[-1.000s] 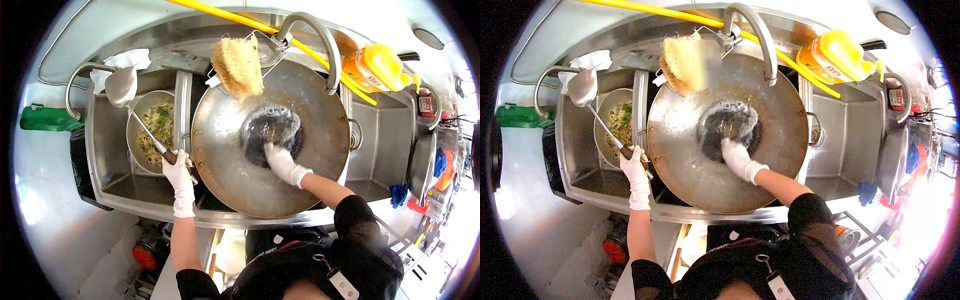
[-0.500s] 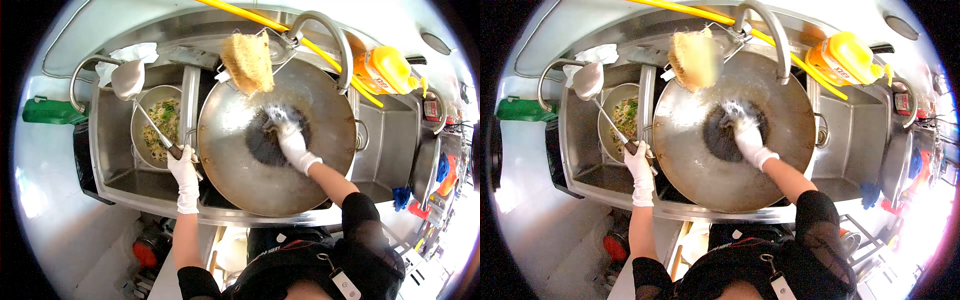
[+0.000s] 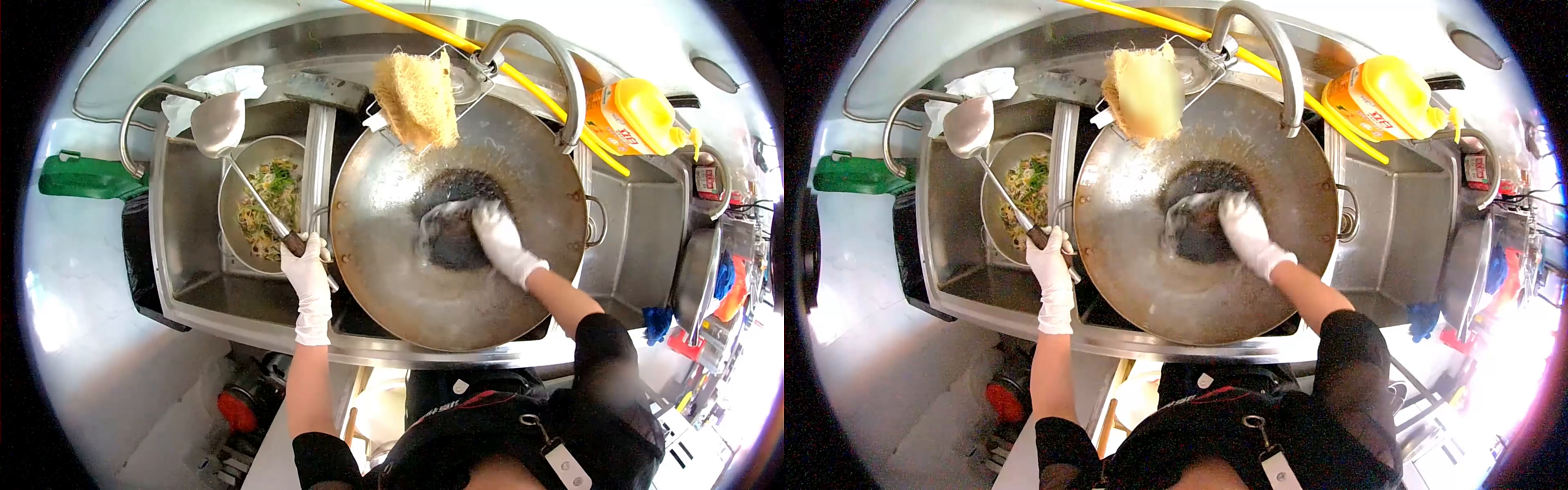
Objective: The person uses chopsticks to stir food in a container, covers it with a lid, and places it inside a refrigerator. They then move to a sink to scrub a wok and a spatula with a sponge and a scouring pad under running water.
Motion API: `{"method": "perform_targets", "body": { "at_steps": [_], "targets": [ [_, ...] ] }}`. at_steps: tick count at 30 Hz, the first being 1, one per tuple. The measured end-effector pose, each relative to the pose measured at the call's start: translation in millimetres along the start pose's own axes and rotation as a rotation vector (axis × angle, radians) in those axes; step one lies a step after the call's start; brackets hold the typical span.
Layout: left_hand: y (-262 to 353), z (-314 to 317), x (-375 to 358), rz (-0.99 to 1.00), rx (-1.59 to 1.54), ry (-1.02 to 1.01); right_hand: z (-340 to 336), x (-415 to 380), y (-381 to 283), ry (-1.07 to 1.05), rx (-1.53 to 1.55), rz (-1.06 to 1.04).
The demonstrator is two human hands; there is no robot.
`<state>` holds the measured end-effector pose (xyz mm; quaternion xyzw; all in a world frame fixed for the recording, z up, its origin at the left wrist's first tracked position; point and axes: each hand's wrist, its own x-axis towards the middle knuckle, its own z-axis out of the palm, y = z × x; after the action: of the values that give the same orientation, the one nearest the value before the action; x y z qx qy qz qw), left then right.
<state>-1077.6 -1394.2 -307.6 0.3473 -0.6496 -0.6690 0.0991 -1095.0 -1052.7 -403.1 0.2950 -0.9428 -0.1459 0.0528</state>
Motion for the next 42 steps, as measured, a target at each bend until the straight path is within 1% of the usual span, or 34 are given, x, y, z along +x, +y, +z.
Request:
{"method": "perform_targets", "body": {
  "at_steps": [2, 3, 4, 5, 6, 7, 8, 10, 12, 14, 16, 18, 20, 22, 24, 26, 28, 30, 32, 34, 36, 38, 39, 40, 42],
  "targets": [
    [1, 1, -2, 0.001, 0.005, 0.000, 9, 37, 7, 0.042, 0.585, 0.222],
    [0, 1, -2, -0.001, 0.010, 0.000, -5, 51, -2, -0.007, 0.556, 0.183],
    [0, 1, -2, 0.006, 0.006, 0.001, 11, 55, -26, 0.072, 0.593, 0.158],
    [1, 1, -3, 0.015, -0.002, -0.001, 19, 54, -55, 0.087, 0.408, 0.093],
    [2, 2, -3, 0.017, -0.003, -0.007, -12, 43, -71, -0.014, 0.209, 0.050],
    [1, 2, -3, 0.003, -0.007, 0.001, -23, 32, -79, -0.106, 0.447, 0.010],
    [1, 2, -2, -0.012, -0.011, 0.009, -23, 14, -83, -0.165, 0.483, -0.082],
    [2, 1, -2, 0.002, 0.008, 0.004, -17, -23, -65, -0.287, 0.604, -0.063],
    [1, 1, -2, -0.005, -0.004, 0.004, -18, -17, -26, -0.316, 0.197, 0.053],
    [1, 1, -2, -0.005, 0.000, 0.008, 27, 10, -1, -0.015, 0.386, 0.279],
    [4, 4, -3, -0.005, 0.008, 0.014, 20, 48, -15, -0.013, 0.600, 0.309],
    [9, 6, -7, -0.005, 0.031, 0.025, 3, 46, -61, 0.195, 0.486, 0.108],
    [5, 4, -5, -0.004, 0.021, 0.014, -30, 32, -98, -0.195, 0.600, 0.041],
    [3, 4, -2, 0.001, 0.005, 0.015, -33, -5, -92, -0.108, 0.758, -0.031],
    [2, 2, -3, -0.006, 0.013, 0.011, -31, -5, -50, -0.566, 0.445, -0.024],
    [1, 1, -2, 0.006, -0.042, -0.015, 0, 9, -7, 0.163, 0.312, 0.315],
    [1, 0, -3, 0.004, -0.024, -0.009, 9, 62, 19, -0.050, 0.313, 0.470],
    [3, 2, -3, 0.006, -0.019, -0.006, 0, 125, 20, 0.204, 0.543, 0.527],
    [4, 4, -3, -0.006, -0.016, 0.009, -3, 171, -12, 0.279, 0.804, 0.445],
    [3, 2, -3, -0.009, -0.021, 0.008, -59, 194, -54, 0.370, 1.258, 0.401],
    [4, 2, -4, 0.011, -0.016, -0.007, -105, 183, -95, -0.138, 0.543, 0.166],
    [5, 3, -3, -0.004, -0.017, -0.003, -61, 161, -120, 0.415, 0.780, -0.148],
    [5, 3, -3, -0.022, -0.011, 0.003, -61, 166, -106, 0.447, 0.744, -0.186],
    [4, 3, -2, -0.017, -0.009, 0.005, -60, 173, -97, 0.432, 0.569, -0.118],
    [3, 3, -3, 0.006, -0.011, -0.001, -73, 197, -51, 0.216, 0.891, 0.064]
  ]
}}
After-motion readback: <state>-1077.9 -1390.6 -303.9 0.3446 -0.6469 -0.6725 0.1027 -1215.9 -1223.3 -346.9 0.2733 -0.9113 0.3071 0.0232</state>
